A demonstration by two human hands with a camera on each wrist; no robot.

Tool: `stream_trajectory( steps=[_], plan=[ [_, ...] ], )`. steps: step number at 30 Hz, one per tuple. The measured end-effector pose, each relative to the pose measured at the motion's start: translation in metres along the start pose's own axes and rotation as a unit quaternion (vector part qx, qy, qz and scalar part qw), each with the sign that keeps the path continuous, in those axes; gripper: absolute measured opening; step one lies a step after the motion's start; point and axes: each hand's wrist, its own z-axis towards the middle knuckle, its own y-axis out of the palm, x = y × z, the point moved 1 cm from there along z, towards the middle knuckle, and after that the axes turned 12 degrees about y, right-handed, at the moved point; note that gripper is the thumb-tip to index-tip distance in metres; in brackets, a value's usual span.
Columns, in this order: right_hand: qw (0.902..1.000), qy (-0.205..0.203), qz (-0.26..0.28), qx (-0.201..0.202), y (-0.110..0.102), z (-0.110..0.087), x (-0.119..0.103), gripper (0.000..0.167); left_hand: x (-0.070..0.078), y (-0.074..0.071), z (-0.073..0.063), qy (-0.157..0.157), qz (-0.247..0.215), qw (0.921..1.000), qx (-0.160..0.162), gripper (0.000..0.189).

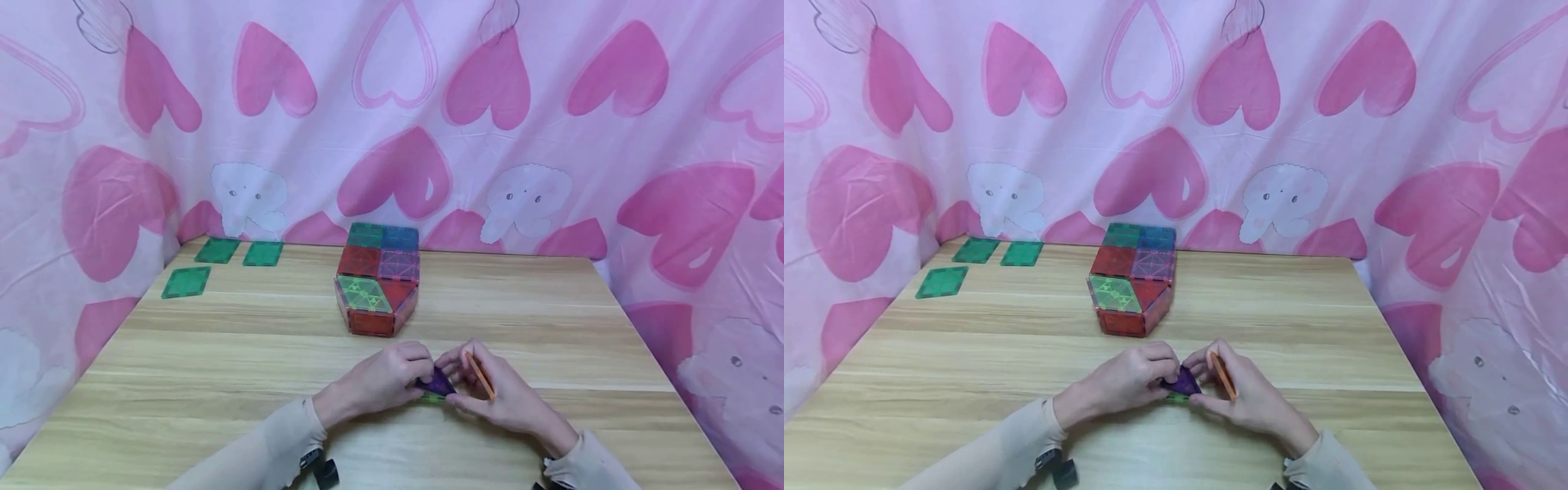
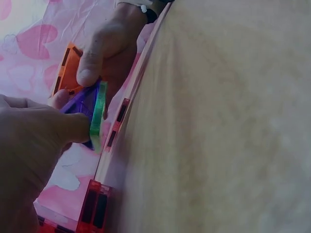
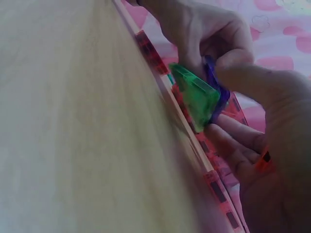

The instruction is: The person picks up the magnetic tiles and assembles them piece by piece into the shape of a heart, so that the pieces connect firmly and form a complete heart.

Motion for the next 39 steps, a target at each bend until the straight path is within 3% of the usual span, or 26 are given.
stream_trajectory(
  steps=[3,5,8,10,13,17,20,22,25,27,29,35,39],
  plan=[
    [0.9999,0.009,0.007,0.002,0.001,0.0,-0.002,0.051,0.001,0.001,0.0,0.022,-0.005,0.9996,0.019,0.031],
    [1.0,0.004,0.004,-0.002,0.002,0.001,-0.002,0.053,0.002,0.002,0.0,0.012,-0.023,0.9994,0.025,0.033],
    [0.9999,-0.007,0.006,-0.013,0.004,0.001,-0.003,0.054,0.001,0.005,0.0,-0.051,-0.072,0.996,0.016,0.039],
    [0.9999,-0.01,0.009,-0.008,0.004,0.0,-0.004,0.054,-0.001,0.007,0.0,-0.105,-0.113,0.9881,0.008,0.049],
    [0.9995,-0.003,-0.001,0.033,-0.004,0.0,-0.002,0.051,-0.004,0.008,0.0,-0.163,-0.151,0.975,-0.006,0.06],
    [0.9879,0.045,-0.062,0.135,-0.037,0.003,0.011,0.048,-0.009,-0.007,0.002,-0.189,-0.159,0.9686,-0.03,0.053],
    [0.9691,0.104,-0.109,0.195,-0.067,0.006,0.03,0.048,-0.014,-0.031,-0.001,-0.215,-0.145,0.9624,-0.081,0.047],
    [0.9613,0.127,-0.128,0.208,-0.083,0.007,0.043,0.047,-0.014,-0.049,-0.008,-0.247,-0.141,0.9493,-0.135,0.052],
    [0.9557,0.141,-0.153,0.208,-0.098,0.009,0.06,0.045,-0.013,-0.069,-0.025,-0.29,-0.142,0.9225,-0.212,0.066],
    [0.9534,0.144,-0.167,0.206,-0.101,0.009,0.066,0.046,-0.011,-0.071,-0.035,-0.302,-0.147,0.9124,-0.234,0.069],
    [0.9528,0.149,-0.17,0.203,-0.103,0.008,0.069,0.049,-0.011,-0.069,-0.041,-0.302,-0.154,0.9111,-0.235,0.063],
    [0.9523,0.176,-0.107,0.225,-0.109,-0.004,0.071,0.045,-0.015,-0.062,-0.044,-0.255,-0.151,0.9328,-0.205,0.031],
    [0.9363,0.179,-0.138,0.269,-0.12,-0.018,0.074,0.038,-0.013,-0.058,-0.04,-0.224,-0.147,0.946,-0.182,0.025]
  ],
)
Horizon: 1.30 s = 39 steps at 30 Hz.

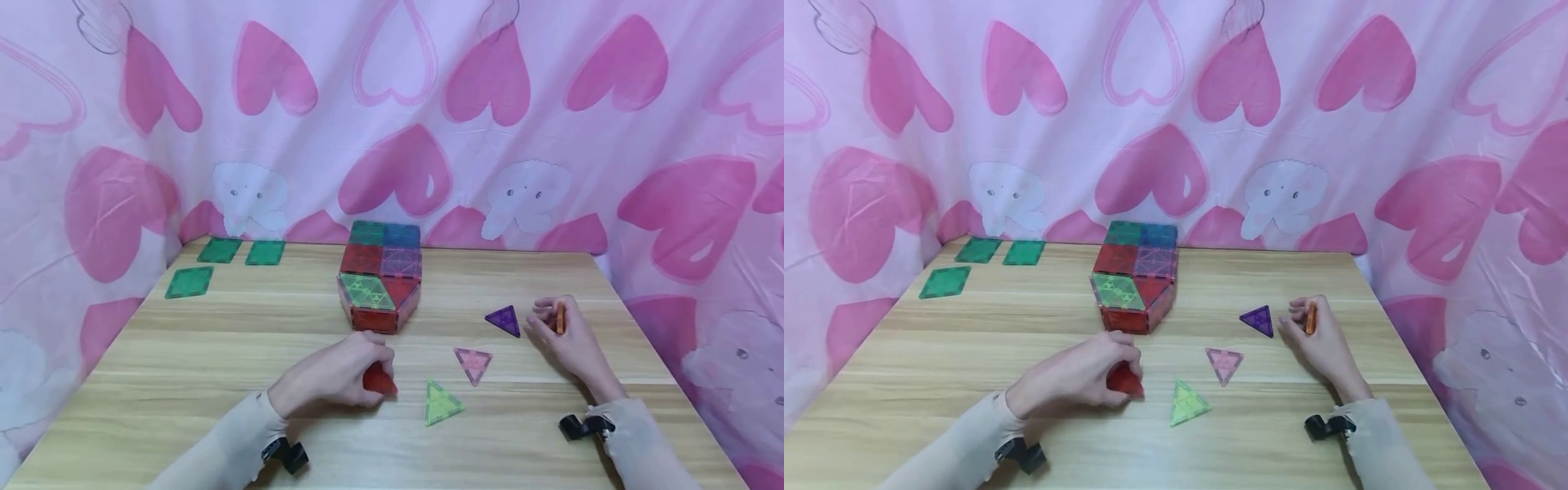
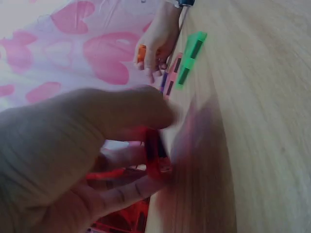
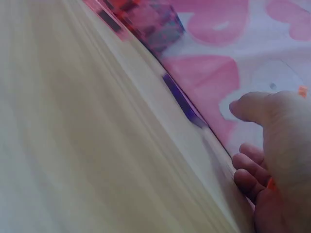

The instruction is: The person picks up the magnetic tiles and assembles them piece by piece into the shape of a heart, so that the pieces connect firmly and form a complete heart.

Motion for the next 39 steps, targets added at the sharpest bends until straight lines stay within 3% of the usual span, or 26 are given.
stream_trajectory(
  steps=[3,6,12,15,18,20,24,30,34,39],
  plan=[
    [0.9984,-0.008,-0.051,0.022,-0.009,0.0,0.005,0.039,0.002,0.002,0.003,0.015,0.003,0.9997,0.017,0.031],
    [0.9952,-0.016,-0.096,0.013,-0.014,0.002,0.005,0.045,0.002,0.003,0.005,0.016,0.015,0.9996,0.015,0.037],
    [0.9892,-0.018,-0.144,-0.018,-0.013,0.005,-0.001,0.056,0.001,0.005,0.003,-0.021,0.004,0.9998,0.002,0.041],
    [0.987,-0.017,-0.156,-0.031,-0.012,0.005,-0.001,0.057,0.009,0.0,0.004,-0.031,0.001,0.9992,0.025,0.041],
    [0.9848,-0.015,-0.167,-0.046,-0.012,0.004,0.0,0.063,0.025,-0.009,0.011,-0.016,0.007,0.9981,0.059,0.046],
    [0.9841,-0.018,-0.169,-0.049,-0.013,0.004,0.002,0.067,0.037,-0.014,0.021,0.001,0.011,0.9978,0.065,0.051],
    [0.9832,-0.04,-0.172,-0.047,-0.011,0.001,0.005,0.074,0.051,-0.016,0.048,0.021,0.036,0.9981,0.046,0.055],
    [0.9816,-0.089,-0.165,-0.038,-0.011,-0.002,0.006,0.069,0.048,-0.005,0.103,0.037,0.109,0.9922,0.05,0.049],
    [0.9815,-0.096,-0.16,-0.045,-0.006,-0.002,0.0,0.07,0.04,0.001,0.128,0.009,0.122,0.9901,0.068,0.047],
    [0.9814,-0.1,-0.156,-0.048,0.007,-0.001,-0.011,0.073,0.03,0.007,0.142,-0.03,0.103,0.9909,0.082,0.043]
  ],
)
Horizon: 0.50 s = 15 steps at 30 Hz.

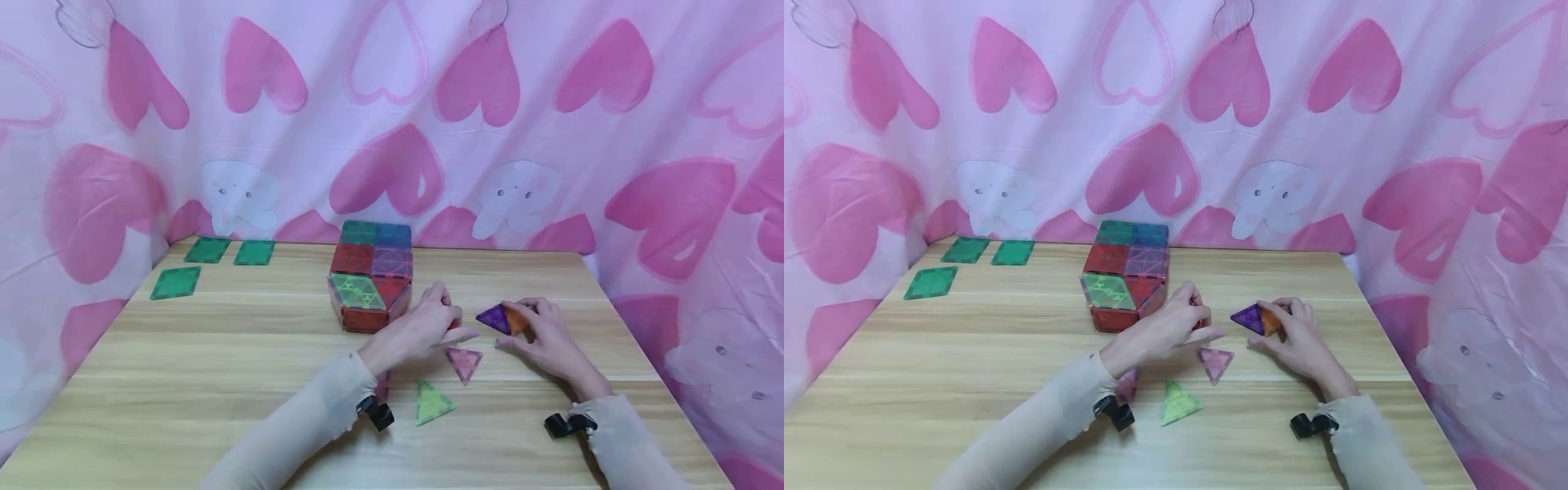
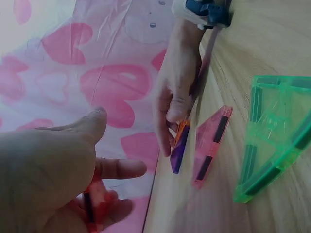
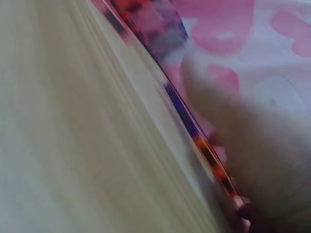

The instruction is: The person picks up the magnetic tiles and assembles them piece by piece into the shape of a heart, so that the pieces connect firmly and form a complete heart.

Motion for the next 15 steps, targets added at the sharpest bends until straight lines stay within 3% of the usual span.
stream_trajectory(
  steps=[3,8,15],
  plan=[
    [0.9997,-0.025,0.009,0.0,0.006,0.003,-0.007,0.065,-0.003,0.004,0.002,-0.013,-0.018,0.9997,0.006,0.042],
    [0.9985,-0.04,0.031,-0.019,0.007,0.003,-0.01,0.061,-0.009,0.011,0.008,-0.026,-0.024,0.9991,0.024,0.068],
    [0.9964,-0.06,0.053,-0.029,0.014,0.002,-0.014,0.059,-0.02,0.023,0.014,-0.027,-0.024,0.9992,0.017,0.037]
  ],
)
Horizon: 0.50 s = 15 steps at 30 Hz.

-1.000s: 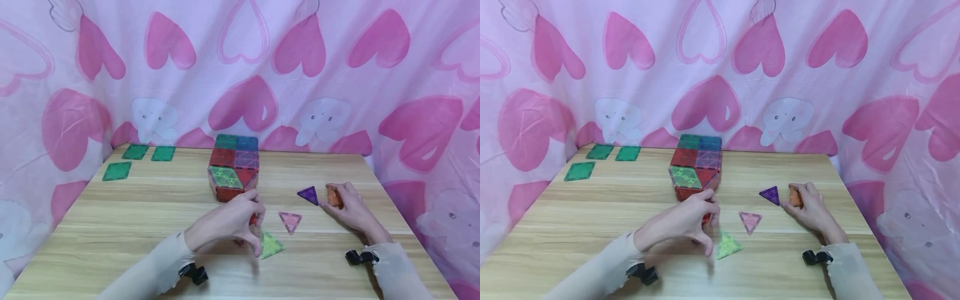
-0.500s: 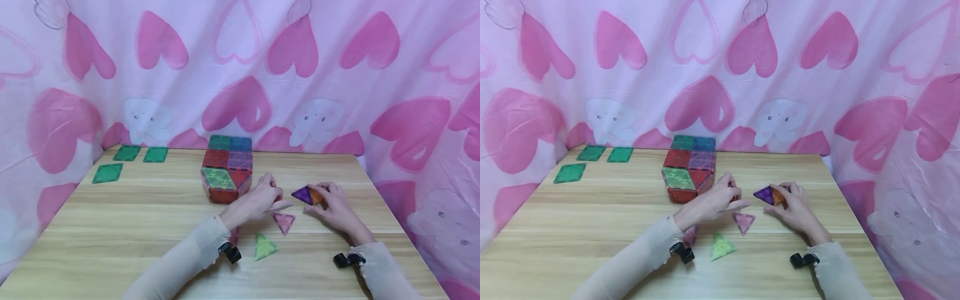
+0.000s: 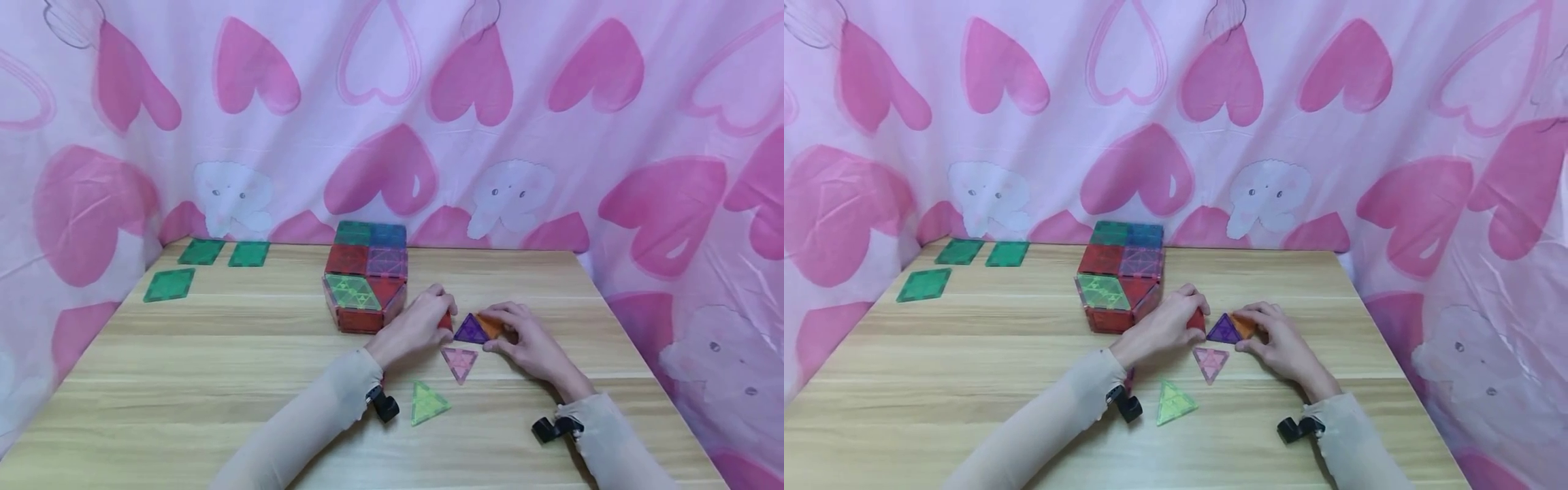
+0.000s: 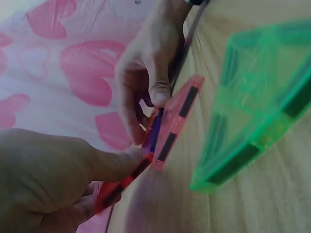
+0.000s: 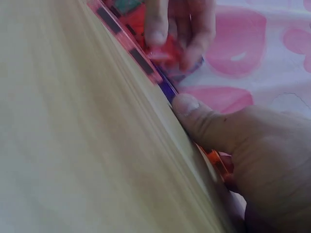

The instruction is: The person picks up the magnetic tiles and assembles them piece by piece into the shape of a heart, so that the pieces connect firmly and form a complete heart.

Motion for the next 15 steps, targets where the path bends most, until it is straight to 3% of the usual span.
stream_trajectory(
  steps=[9,15],
  plan=[
    [0.9998,0.014,0.009,0.007,0.005,0.0,-0.004,0.059,-0.01,0.018,0.008,-0.001,0.035,0.9993,-0.011,0.063],
    [0.9992,0.032,0.005,0.023,0.005,0.0,-0.005,0.06,-0.006,0.018,0.004,-0.028,0.065,0.9973,-0.02,0.025]
  ],
)
